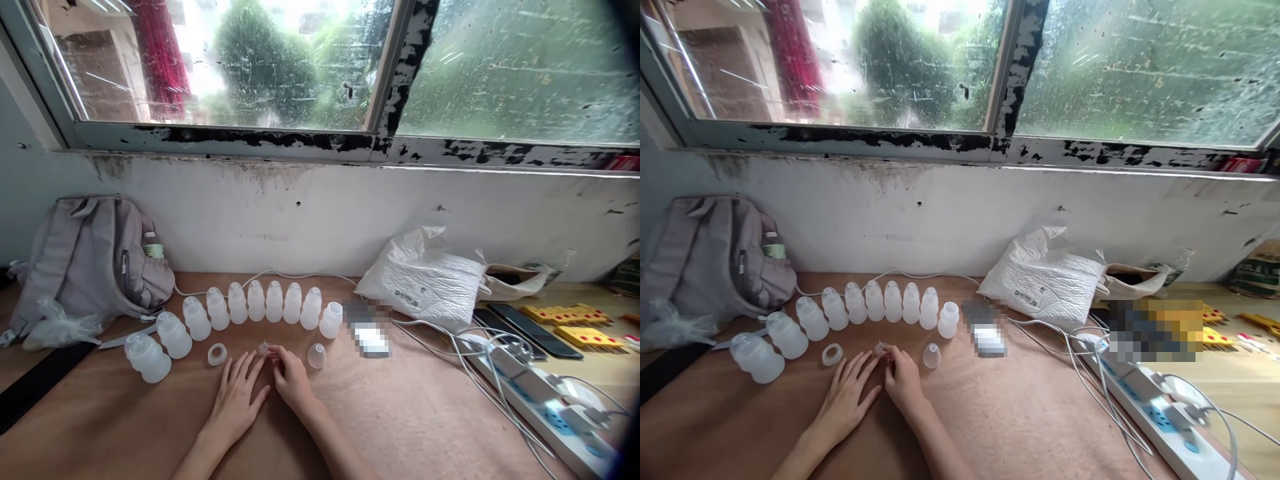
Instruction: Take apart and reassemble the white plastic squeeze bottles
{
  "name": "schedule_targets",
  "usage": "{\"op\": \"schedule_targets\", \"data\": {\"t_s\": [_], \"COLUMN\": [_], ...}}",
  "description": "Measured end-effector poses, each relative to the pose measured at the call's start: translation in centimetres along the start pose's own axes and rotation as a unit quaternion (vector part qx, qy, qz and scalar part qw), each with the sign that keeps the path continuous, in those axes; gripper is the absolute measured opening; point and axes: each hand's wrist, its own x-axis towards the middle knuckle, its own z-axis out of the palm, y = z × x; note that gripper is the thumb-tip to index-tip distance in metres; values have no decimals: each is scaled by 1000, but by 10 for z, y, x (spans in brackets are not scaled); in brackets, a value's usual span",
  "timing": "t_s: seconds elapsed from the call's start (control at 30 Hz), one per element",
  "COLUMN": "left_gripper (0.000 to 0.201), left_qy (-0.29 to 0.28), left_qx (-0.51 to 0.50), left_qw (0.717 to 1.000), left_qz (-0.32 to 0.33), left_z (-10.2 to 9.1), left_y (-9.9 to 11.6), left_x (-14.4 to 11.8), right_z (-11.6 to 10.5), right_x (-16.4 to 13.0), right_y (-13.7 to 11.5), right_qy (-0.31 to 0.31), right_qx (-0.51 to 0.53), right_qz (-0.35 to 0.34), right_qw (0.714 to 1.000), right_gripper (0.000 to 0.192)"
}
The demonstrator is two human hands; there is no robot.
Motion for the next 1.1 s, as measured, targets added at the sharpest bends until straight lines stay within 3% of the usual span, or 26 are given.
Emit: {"op": "schedule_targets", "data": {"t_s": [0.13,0.37,0.57,0.9,1.1], "left_gripper": [42,43,48,55,56], "left_qy": [43,119,100,67,66], "left_qx": [14,91,116,164,176], "left_qw": [998,974,966,952,951], "left_qz": [-34,-172,-207,-251,-245], "left_z": [-1,-2,0,4,5], "left_y": [-2,-3,-3,-2,-1], "left_x": [0,-2,-3,-2,-2], "right_z": [2,-4,-4,-6,-3], "right_x": [-2,-3,-4,-4,-5], "right_y": [0,-13,-21,-25,-19], "right_qy": [-1,6,-43,-11,6], "right_qx": [-41,-91,-189,-198,-179], "right_qz": [-12,-46,-93,-46,-39], "right_qw": [999,995,977,979,983], "right_gripper": [35,27,27,20,21]}}
